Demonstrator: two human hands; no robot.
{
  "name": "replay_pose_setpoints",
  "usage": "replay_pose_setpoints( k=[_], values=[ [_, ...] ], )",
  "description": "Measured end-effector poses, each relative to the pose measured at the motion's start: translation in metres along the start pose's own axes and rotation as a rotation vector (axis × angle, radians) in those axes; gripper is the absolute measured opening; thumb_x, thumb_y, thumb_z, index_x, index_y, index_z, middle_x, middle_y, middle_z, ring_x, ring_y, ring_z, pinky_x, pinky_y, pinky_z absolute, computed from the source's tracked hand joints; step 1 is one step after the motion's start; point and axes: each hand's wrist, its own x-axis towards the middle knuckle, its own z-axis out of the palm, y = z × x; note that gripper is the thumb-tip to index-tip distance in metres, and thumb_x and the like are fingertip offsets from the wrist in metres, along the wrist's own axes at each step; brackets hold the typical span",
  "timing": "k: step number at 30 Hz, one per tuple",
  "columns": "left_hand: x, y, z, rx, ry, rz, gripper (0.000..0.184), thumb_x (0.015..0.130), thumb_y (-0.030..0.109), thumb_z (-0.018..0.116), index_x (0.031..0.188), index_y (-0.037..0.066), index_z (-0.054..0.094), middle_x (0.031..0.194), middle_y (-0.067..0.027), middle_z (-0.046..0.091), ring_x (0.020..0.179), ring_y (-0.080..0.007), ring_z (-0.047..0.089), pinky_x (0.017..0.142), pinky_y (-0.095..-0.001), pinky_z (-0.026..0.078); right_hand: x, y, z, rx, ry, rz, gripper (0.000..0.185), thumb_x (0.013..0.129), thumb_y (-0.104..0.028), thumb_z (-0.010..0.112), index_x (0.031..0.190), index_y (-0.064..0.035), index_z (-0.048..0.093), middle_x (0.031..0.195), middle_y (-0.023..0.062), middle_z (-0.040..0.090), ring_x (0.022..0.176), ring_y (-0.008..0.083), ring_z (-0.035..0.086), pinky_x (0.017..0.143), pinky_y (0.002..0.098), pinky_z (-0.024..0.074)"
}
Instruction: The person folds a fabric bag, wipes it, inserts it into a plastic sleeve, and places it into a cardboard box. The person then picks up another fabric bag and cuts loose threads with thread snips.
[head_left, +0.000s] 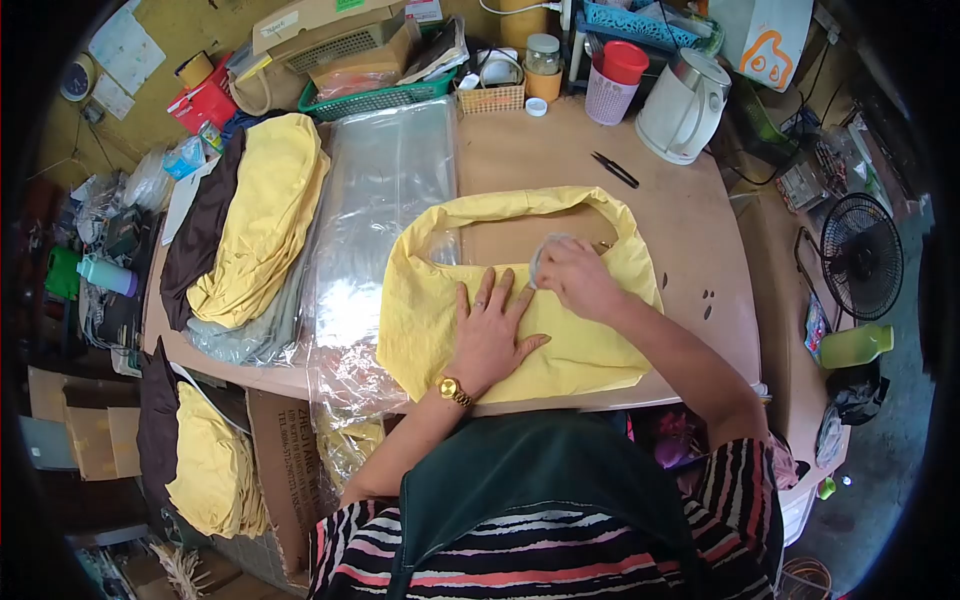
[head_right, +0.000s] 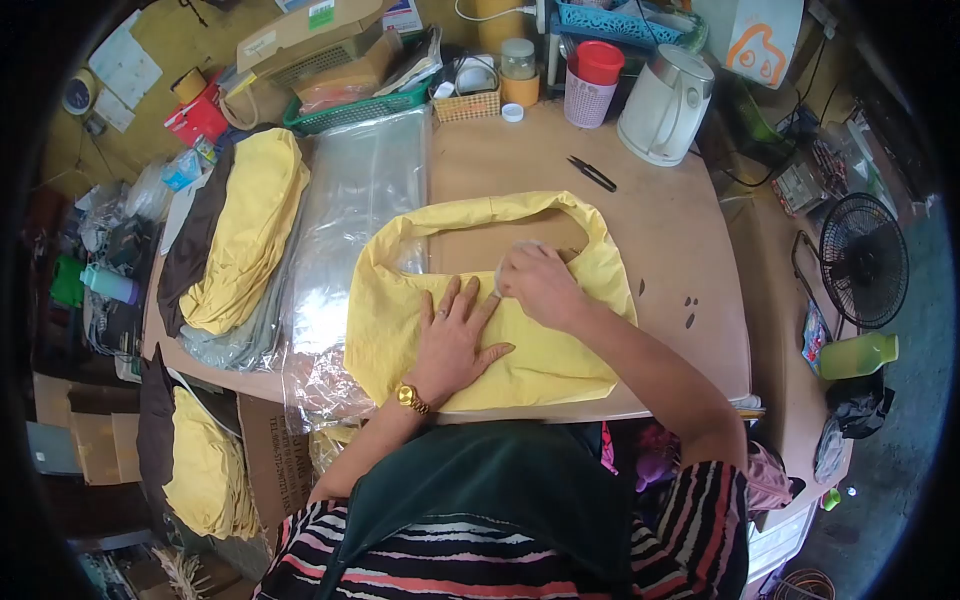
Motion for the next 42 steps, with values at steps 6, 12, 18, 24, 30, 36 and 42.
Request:
replay_pose_setpoints(
  k=[6, 12, 18, 24, 30, 36, 42],
  values=[
    [-0.003, -0.002, 0.010, 0.019, -0.001, -0.003, 0.074, 0.083, 0.063, 0.053, 0.139, 0.015, 0.046, 0.147, -0.0158, 0.037, 0.140, -0.0374, 0.026, 0.109, -0.0650, 0.013, 0.024, 0.007, 0.023, -0.089, -0.066, -0.153, 0.006, 0.072, -0.006, 0.061, 0.076, -0.0113, 0.061, 0.087, 0.0042, 0.055, 0.095, 0.0227, 0.052, 0.089, 0.0393, 0.0358],
    [-0.001, -0.003, 0.006, -0.008, -0.030, -0.017, 0.074, 0.082, 0.063, 0.055, 0.138, 0.016, 0.047, 0.145, -0.0166, 0.037, 0.139, -0.0369, 0.027, 0.110, -0.0639, 0.013, 0.020, 0.017, 0.020, -0.109, 0.023, -0.299, 0.010, 0.069, -0.002, 0.061, 0.074, -0.0102, 0.060, 0.080, 0.0021, 0.054, 0.086, 0.0211, 0.053, 0.088, 0.0397, 0.0354],
    [-0.002, -0.004, 0.010, -0.027, -0.007, -0.022, 0.075, 0.080, 0.064, 0.057, 0.136, 0.016, 0.048, 0.143, -0.0174, 0.039, 0.138, -0.0374, 0.029, 0.109, -0.0637, 0.014, 0.030, 0.016, 0.024, -0.056, -0.014, -0.355, 0.008, 0.068, -0.002, 0.061, 0.072, -0.0097, 0.059, 0.081, 0.0024, 0.054, 0.090, 0.0208, 0.054, 0.091, 0.0410, 0.0348],
    [-0.002, -0.003, 0.010, -0.016, -0.005, -0.018, 0.075, 0.080, 0.063, 0.058, 0.136, 0.015, 0.048, 0.143, -0.0175, 0.039, 0.138, -0.0374, 0.029, 0.109, -0.0638, 0.015, 0.032, 0.015, 0.028, -0.105, -0.045, -0.348, 0.006, 0.067, -0.004, 0.062, 0.069, -0.0093, 0.059, 0.080, 0.0021, 0.054, 0.090, 0.0210, 0.054, 0.092, 0.0429, 0.0347],
    [0.002, -0.003, -0.006, 0.003, -0.059, 0.000, 0.067, 0.081, 0.050, 0.064, 0.133, 0.011, 0.049, 0.141, -0.0195, 0.039, 0.133, -0.0373, 0.036, 0.105, -0.0606, 0.028, 0.017, 0.010, 0.006, -0.202, -0.011, -0.141, 0.009, 0.071, -0.001, 0.061, 0.076, -0.0085, 0.060, 0.095, 0.0072, 0.053, 0.098, 0.0217, 0.054, 0.089, 0.0413, 0.0397],
    [0.053, -0.015, -0.016, -0.377, 0.010, -0.161, 0.044, 0.082, 0.010, 0.064, 0.123, 0.000, 0.051, 0.126, -0.0261, 0.045, 0.097, -0.0399, 0.056, 0.085, -0.0417, 0.048, 0.000, 0.026, 0.023, -0.016, -0.019, 0.192, 0.012, 0.080, 0.001, 0.060, 0.090, -0.0046, 0.058, 0.102, 0.0094, 0.052, 0.097, 0.0285, 0.056, 0.081, 0.0423, 0.0488],
    [0.000, 0.001, -0.013, -0.262, 0.007, 0.001, 0.042, 0.087, 0.011, 0.059, 0.124, -0.006, 0.050, 0.122, -0.0239, 0.047, 0.102, -0.0381, 0.053, 0.091, -0.0413, 0.045, 0.015, 0.033, -0.006, 0.490, -0.038, 0.645, 0.021, 0.082, -0.004, 0.064, 0.103, -0.0032, 0.062, 0.088, 0.0132, 0.059, 0.093, 0.0314, 0.060, 0.082, 0.0378, 0.0484]
  ],
)
